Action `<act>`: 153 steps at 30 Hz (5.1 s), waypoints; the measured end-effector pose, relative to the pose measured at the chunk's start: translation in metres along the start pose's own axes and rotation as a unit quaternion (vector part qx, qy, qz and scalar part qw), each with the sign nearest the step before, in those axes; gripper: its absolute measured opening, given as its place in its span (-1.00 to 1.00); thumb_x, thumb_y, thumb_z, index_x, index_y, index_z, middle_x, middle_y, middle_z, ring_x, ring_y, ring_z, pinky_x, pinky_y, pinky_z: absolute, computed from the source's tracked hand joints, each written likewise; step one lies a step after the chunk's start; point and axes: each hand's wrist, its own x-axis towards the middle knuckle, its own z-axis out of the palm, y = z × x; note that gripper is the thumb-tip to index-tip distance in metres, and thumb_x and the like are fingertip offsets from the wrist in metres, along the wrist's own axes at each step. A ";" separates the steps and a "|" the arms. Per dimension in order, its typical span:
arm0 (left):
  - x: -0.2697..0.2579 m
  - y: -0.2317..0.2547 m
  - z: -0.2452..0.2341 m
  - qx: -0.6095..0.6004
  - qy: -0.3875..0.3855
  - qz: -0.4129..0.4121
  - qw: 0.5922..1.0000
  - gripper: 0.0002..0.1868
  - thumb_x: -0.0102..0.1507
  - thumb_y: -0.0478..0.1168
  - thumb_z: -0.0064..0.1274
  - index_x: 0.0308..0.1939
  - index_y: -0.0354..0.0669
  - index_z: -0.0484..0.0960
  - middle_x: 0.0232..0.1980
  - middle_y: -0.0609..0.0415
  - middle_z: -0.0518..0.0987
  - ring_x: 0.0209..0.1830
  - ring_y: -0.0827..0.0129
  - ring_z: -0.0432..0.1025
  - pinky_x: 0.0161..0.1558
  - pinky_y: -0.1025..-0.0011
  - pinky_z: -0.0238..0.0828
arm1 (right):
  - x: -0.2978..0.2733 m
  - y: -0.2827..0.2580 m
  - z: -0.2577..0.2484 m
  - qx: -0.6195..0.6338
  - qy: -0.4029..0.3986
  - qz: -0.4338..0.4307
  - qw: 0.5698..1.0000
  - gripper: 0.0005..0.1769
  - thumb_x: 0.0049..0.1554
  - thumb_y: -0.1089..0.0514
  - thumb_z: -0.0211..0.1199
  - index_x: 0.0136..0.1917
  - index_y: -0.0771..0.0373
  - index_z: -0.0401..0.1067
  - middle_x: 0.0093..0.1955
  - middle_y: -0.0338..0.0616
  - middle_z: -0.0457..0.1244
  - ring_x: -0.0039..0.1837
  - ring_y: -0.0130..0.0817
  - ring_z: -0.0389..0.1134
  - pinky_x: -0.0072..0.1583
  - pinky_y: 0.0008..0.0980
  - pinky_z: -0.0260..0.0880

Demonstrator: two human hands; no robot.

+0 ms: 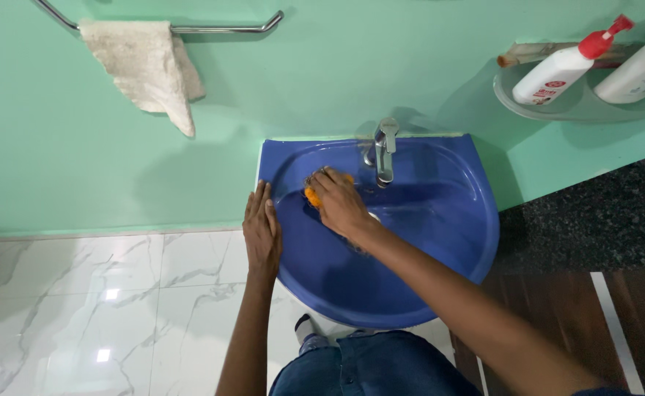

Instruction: The person scrubs a blue bathroom sink using an orange sponge. They repeatedly wipe the basin, faucet, and drain area with the sponge while standing in front of the sink.

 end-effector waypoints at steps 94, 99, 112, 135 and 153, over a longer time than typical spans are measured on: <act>-0.012 -0.010 0.006 -0.050 -0.007 0.022 0.998 -0.36 0.55 0.05 -0.53 0.42 -0.39 0.41 0.54 -0.33 0.27 0.54 -0.18 0.18 0.49 0.10 0.13 | -0.191 -0.079 -0.078 0.329 -0.245 -0.055 0.910 -0.60 0.07 0.05 0.38 0.20 0.00 0.59 0.32 -0.24 0.31 0.44 -0.31 0.24 0.42 -0.03 0.25; -0.011 -0.022 0.011 -0.021 -0.006 0.026 0.999 -0.51 0.51 -0.15 -0.35 0.43 -0.35 0.40 0.55 -0.32 0.26 0.53 -0.17 0.19 0.48 0.10 0.14 | -0.202 -0.086 -0.062 0.170 -0.182 -0.195 0.949 -0.71 0.02 0.15 0.38 0.06 -0.02 0.60 0.44 -0.27 0.25 0.58 -0.24 0.12 0.47 0.05 0.17; -0.010 -0.060 0.023 0.051 -0.026 0.067 0.996 -0.41 0.37 -0.45 -0.16 0.53 -0.29 0.27 0.60 -0.28 0.17 0.55 -0.20 0.13 0.48 0.05 0.09 | -0.181 -0.104 -0.023 0.216 -0.113 -0.166 0.956 -0.54 0.04 0.19 0.34 0.24 0.12 0.51 0.40 -0.21 0.28 0.51 -0.24 0.20 0.40 -0.06 0.23; -0.010 -0.045 0.021 0.057 -0.021 0.062 0.996 -0.43 0.37 -0.48 -0.17 0.50 -0.32 0.31 0.59 -0.32 0.18 0.55 -0.21 0.14 0.50 0.06 0.11 | -0.179 -0.052 -0.044 0.362 -0.354 0.241 0.828 -0.30 0.19 -0.13 0.09 0.54 0.00 0.06 0.09 0.05 0.35 0.23 -0.03 0.39 0.30 -0.06 0.29; -0.018 -0.013 0.023 0.185 -0.003 0.012 0.983 -0.41 0.36 -0.46 -0.20 0.51 -0.23 0.31 0.61 -0.10 0.22 0.34 -0.13 0.32 0.28 0.10 0.34 | -0.175 -0.052 -0.051 0.475 -0.284 0.241 0.797 -0.40 0.23 -0.16 0.13 0.43 0.08 0.14 0.29 -0.08 0.25 0.07 -0.18 0.46 0.07 -0.25 0.54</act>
